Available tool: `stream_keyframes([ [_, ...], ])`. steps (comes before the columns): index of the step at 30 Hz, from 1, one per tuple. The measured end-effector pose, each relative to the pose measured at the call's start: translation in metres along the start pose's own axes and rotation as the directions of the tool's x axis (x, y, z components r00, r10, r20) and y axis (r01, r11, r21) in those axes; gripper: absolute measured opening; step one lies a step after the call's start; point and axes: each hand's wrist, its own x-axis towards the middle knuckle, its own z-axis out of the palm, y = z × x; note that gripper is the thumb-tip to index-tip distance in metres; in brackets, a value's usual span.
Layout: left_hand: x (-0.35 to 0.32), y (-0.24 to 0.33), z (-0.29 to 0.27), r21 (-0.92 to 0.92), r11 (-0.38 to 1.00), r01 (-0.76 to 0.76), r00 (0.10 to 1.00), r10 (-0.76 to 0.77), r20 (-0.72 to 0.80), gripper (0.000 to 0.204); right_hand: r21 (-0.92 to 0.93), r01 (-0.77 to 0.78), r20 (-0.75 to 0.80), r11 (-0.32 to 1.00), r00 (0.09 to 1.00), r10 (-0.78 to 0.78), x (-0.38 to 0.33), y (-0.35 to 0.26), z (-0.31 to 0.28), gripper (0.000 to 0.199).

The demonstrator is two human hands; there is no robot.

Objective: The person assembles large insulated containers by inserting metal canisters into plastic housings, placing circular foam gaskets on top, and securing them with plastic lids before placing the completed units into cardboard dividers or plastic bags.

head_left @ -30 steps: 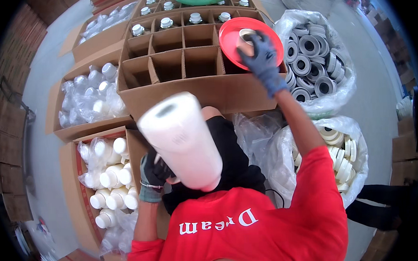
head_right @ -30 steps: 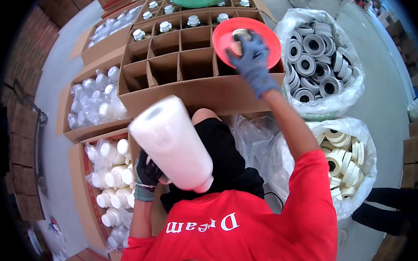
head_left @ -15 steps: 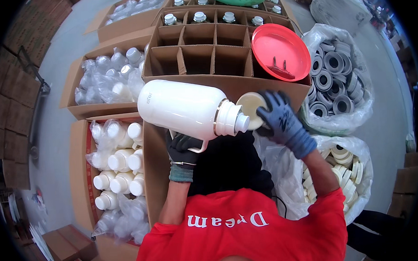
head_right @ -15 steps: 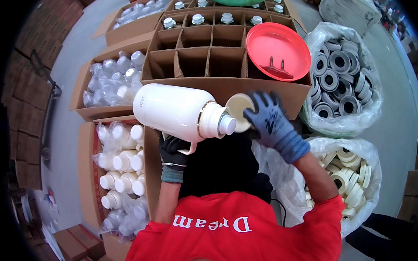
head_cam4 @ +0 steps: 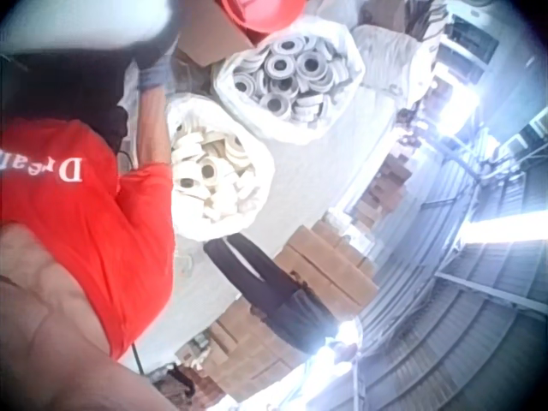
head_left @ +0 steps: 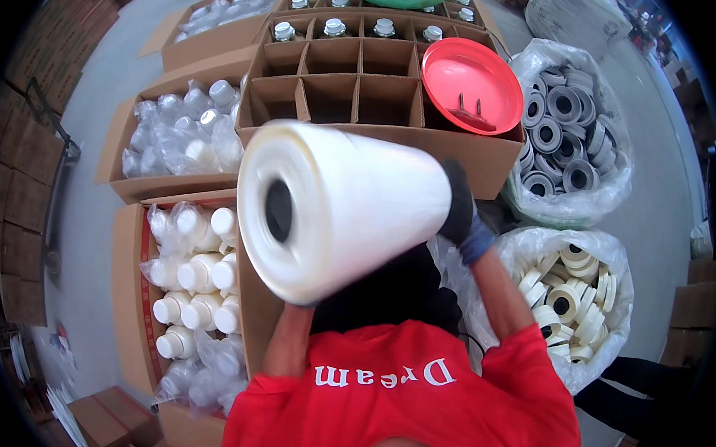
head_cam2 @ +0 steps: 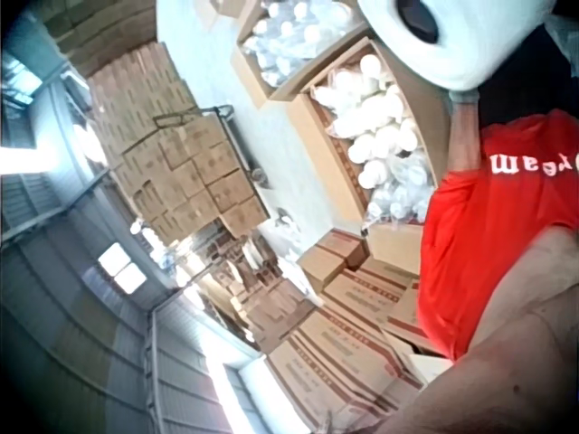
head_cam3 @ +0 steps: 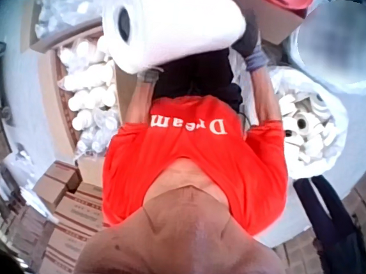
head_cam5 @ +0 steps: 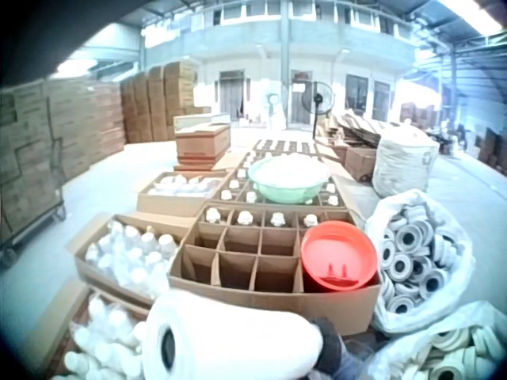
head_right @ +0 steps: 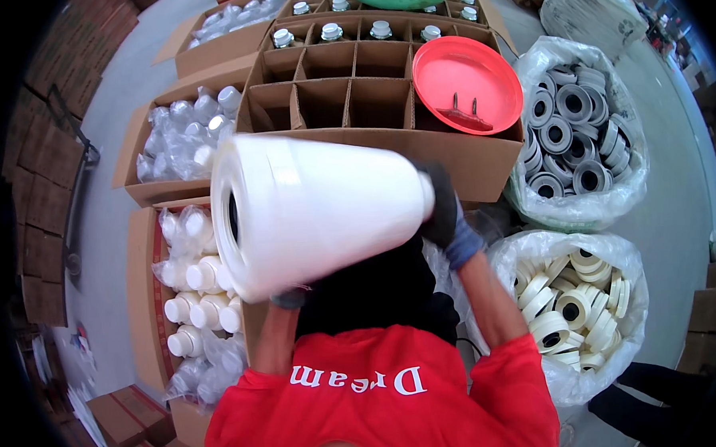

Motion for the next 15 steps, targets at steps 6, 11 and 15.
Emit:
stream_keyframes([
  [6, 0.051, 0.041, 0.059, 0.466, 0.883, -0.052, 0.953, -0.096, 0.288, 0.049, 0.311, -0.324, 0.326, 0.893, 0.92, 0.22, 0.095, 0.004, -0.023, 0.028],
  [11, 0.025, 0.016, 0.034, 0.741, 0.616, -0.266, 0.956, 0.068, 0.287, 0.052, -0.214, -0.055, 0.538, 0.975, 0.827, 0.164, 0.109, 0.006, -0.006, 0.03],
  [15, -0.02, 0.015, 0.012, 0.803, 0.523, -0.287, 0.954, 0.077, 0.291, 0.053, -0.442, -0.344, 0.663, 0.829, 0.497, 0.56, 0.119, -0.048, -0.013, 0.047],
])
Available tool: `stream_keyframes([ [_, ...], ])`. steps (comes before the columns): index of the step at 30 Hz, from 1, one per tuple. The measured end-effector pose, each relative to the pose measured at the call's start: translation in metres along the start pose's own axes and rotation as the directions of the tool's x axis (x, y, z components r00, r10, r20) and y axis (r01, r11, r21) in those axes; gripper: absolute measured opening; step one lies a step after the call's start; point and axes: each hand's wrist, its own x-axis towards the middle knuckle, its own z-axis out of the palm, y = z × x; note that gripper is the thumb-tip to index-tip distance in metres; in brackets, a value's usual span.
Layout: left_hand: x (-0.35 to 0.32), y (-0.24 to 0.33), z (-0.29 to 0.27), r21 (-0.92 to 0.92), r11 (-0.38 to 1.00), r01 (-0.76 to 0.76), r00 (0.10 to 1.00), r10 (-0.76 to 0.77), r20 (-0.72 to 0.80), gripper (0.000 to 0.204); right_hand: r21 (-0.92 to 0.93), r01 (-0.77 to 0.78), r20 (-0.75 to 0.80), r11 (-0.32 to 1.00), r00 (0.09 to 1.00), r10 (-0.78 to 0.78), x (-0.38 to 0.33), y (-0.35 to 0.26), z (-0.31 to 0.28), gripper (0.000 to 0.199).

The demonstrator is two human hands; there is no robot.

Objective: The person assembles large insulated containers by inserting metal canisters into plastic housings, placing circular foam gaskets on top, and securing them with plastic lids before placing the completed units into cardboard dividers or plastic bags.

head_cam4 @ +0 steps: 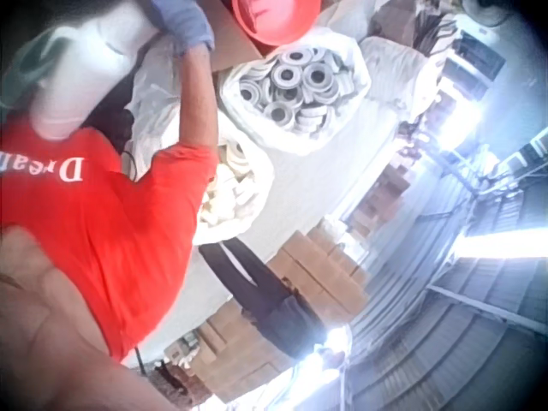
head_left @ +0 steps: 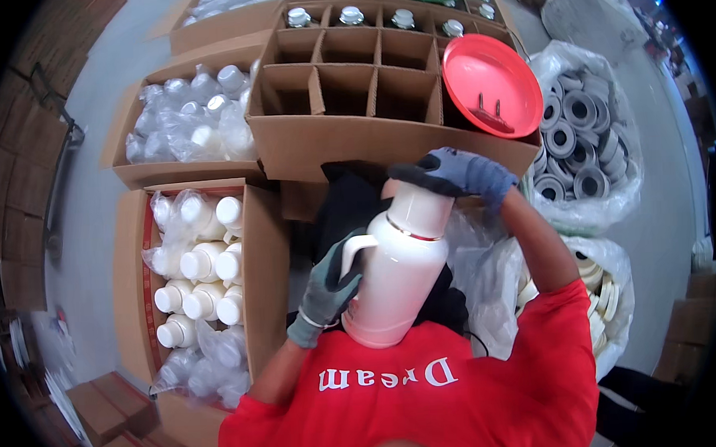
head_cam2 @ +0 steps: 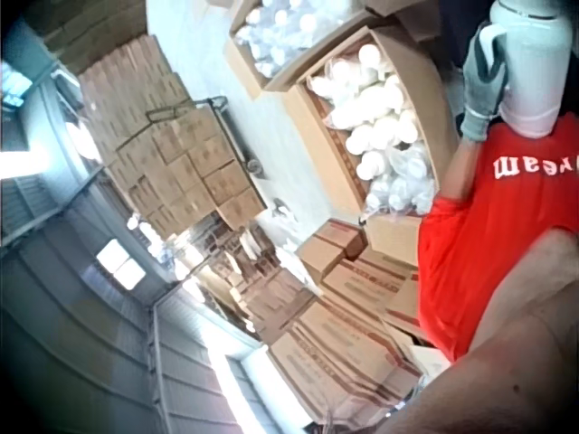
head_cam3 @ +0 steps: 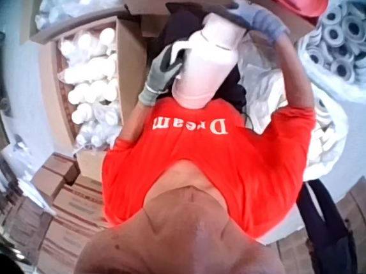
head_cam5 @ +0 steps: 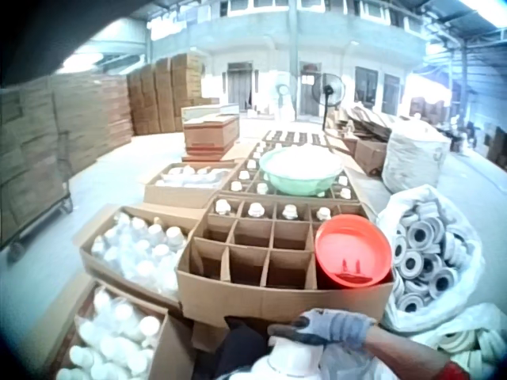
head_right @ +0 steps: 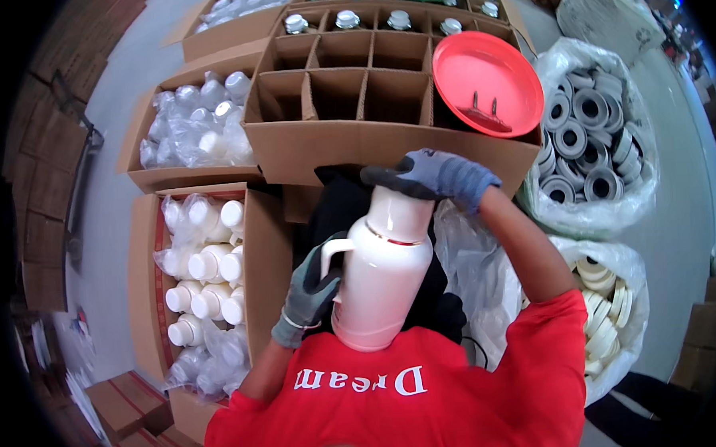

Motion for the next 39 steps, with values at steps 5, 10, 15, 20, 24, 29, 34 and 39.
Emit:
stream_keyframes([
  [5, -0.003, -0.005, -0.055, -0.138, 0.872, 0.469, 0.879, -0.445, 0.173, 0.049, 0.645, -0.113, 0.171, 0.755, 0.985, 0.002, -0.039, 0.008, -0.003, 0.052],
  [10, 0.091, 0.021, -0.066, 0.05, 0.993, 0.111, 0.993, -0.112, 0.023, 0.046, 0.097, -0.019, -0.26, 0.995, 0.965, 0.043, -0.018, 0.085, 0.05, 0.041],
  [15, 0.149, 0.012, 0.004, 0.446, 0.84, -0.309, 0.929, 0.167, 0.33, 0.037, -0.282, -0.516, -0.445, 0.809, 0.817, 0.366, -0.049, 0.223, 0.14, 0.054],
  [20, 0.154, -0.003, -0.027, -0.14, 0.984, -0.113, 0.92, 0.157, 0.359, 0.024, 0.008, -0.656, 0.002, 0.755, 0.755, 0.656, -0.046, 0.214, 0.155, 0.064],
  [24, 0.163, -0.001, -0.022, 0.258, 0.742, -0.618, 0.757, 0.474, 0.451, 0.03, -0.078, -0.668, -0.131, 0.74, 0.743, 0.657, -0.024, 0.211, 0.218, 0.062],
  [29, 0.162, 0.024, -0.034, 0.016, 1.0, 0.005, 0.932, -0.011, 0.363, 0.026, 0.578, -0.518, 0.141, 0.631, 0.825, 0.547, -0.048, 0.21, 0.186, 0.035],
  [34, 0.172, 0.066, 0.02, 0.152, 0.957, -0.247, 0.808, 0.117, 0.577, 0.023, 0.912, 0.047, -0.158, 0.406, 0.957, 0.244, -0.089, 0.168, 0.121, 0.024],
  [39, 0.182, 0.058, 0.059, 0.274, 0.934, -0.23, 0.772, 0.003, 0.636, 0.044, 0.714, 0.287, -0.46, 0.638, 0.88, 0.119, -0.091, 0.107, 0.085, 0.021],
])
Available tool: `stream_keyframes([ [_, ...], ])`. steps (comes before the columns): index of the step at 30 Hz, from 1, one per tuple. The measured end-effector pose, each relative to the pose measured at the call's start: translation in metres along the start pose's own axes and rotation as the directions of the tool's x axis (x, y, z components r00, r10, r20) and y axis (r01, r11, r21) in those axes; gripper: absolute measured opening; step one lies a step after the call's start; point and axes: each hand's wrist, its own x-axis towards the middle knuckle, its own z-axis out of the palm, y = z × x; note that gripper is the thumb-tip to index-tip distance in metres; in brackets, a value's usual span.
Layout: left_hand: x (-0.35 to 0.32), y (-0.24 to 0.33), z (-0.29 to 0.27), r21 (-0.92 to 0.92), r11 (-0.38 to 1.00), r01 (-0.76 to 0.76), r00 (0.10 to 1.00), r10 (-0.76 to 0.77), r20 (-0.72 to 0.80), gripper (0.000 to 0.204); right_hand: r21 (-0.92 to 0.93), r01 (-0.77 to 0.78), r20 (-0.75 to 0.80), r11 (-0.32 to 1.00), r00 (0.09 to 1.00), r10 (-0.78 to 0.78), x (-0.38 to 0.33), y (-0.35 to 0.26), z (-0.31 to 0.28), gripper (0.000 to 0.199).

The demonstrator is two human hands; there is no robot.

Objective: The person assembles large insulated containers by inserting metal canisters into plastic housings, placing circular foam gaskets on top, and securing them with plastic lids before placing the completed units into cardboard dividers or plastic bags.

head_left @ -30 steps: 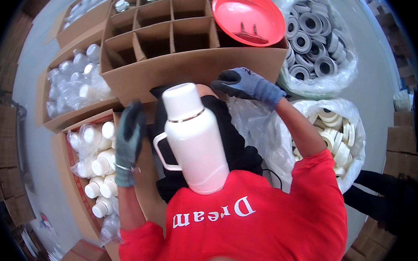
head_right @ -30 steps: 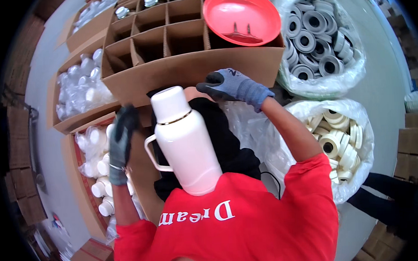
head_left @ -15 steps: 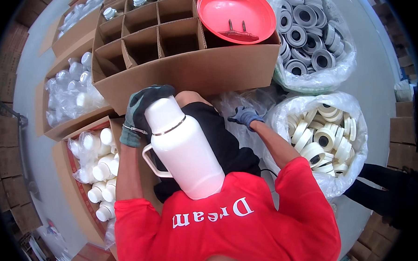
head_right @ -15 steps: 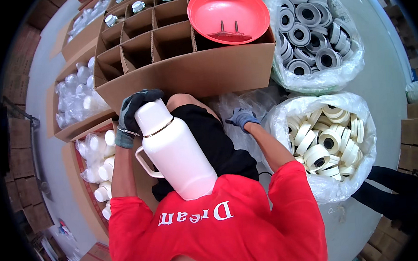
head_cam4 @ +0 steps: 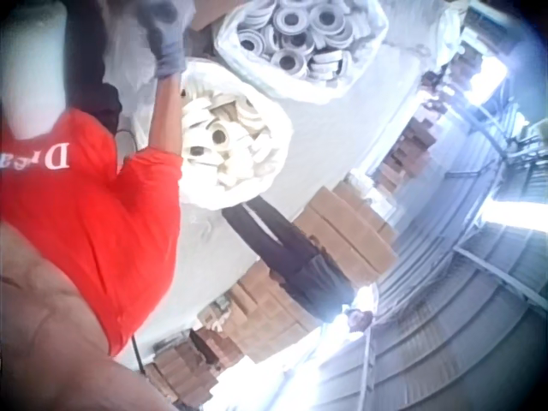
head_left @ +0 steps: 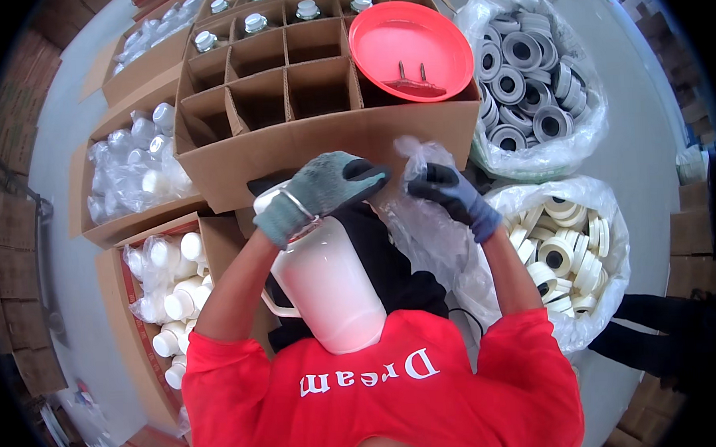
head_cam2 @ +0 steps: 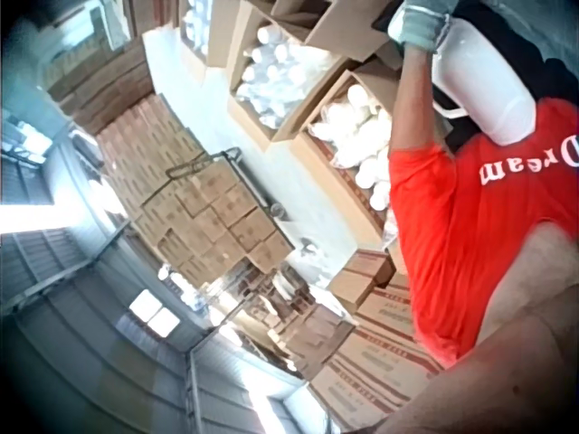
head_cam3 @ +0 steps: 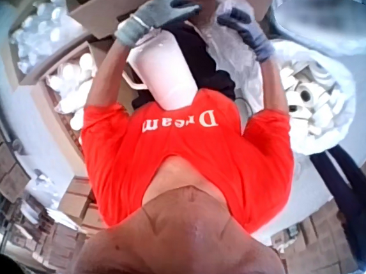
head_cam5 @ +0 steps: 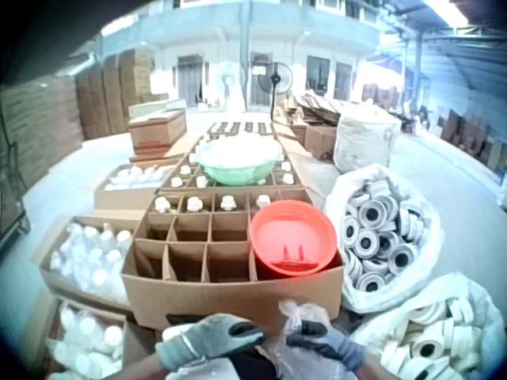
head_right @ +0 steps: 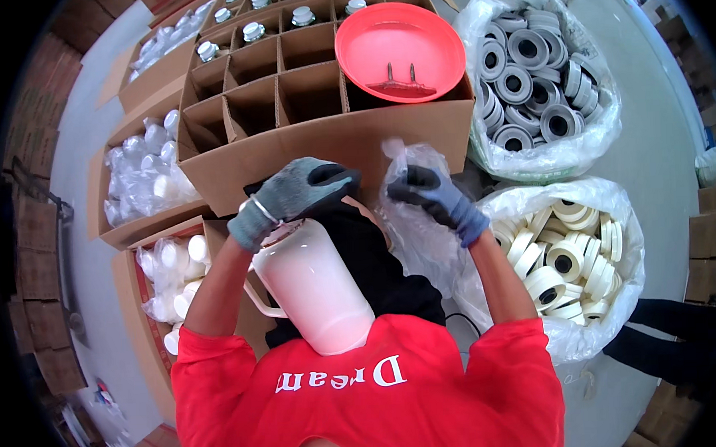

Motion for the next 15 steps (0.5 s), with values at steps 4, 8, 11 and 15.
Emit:
stream_keyframes([
  [4, 0.01, -0.004, -0.016, -0.638, 0.64, 0.429, 0.898, -0.38, 0.223, 0.077, -0.68, 0.514, 0.34, 0.524, 0.853, -0.396, 0.002, -0.043, 0.037, 0.026],
  [8, 0.013, -0.001, -0.049, -0.748, 0.554, 0.366, 0.906, -0.395, 0.15, 0.072, -0.8, 0.593, 0.508, 0.095, 0.752, -0.419, 0.014, 0.008, 0.05, 0.041],
  [11, 0.006, -0.024, -0.051, -0.642, 0.753, 0.144, 0.988, -0.077, 0.131, 0.06, -0.912, 0.406, 0.369, 0.063, 0.877, -0.308, 0.032, -0.025, 0.072, 0.042],
  [15, 0.019, 0.007, -0.029, 0.182, 0.983, -0.012, 1.0, 0.011, 0.006, 0.047, -0.929, 0.331, 0.369, -0.164, 0.841, -0.396, 0.055, -0.006, 0.077, 0.044],
])
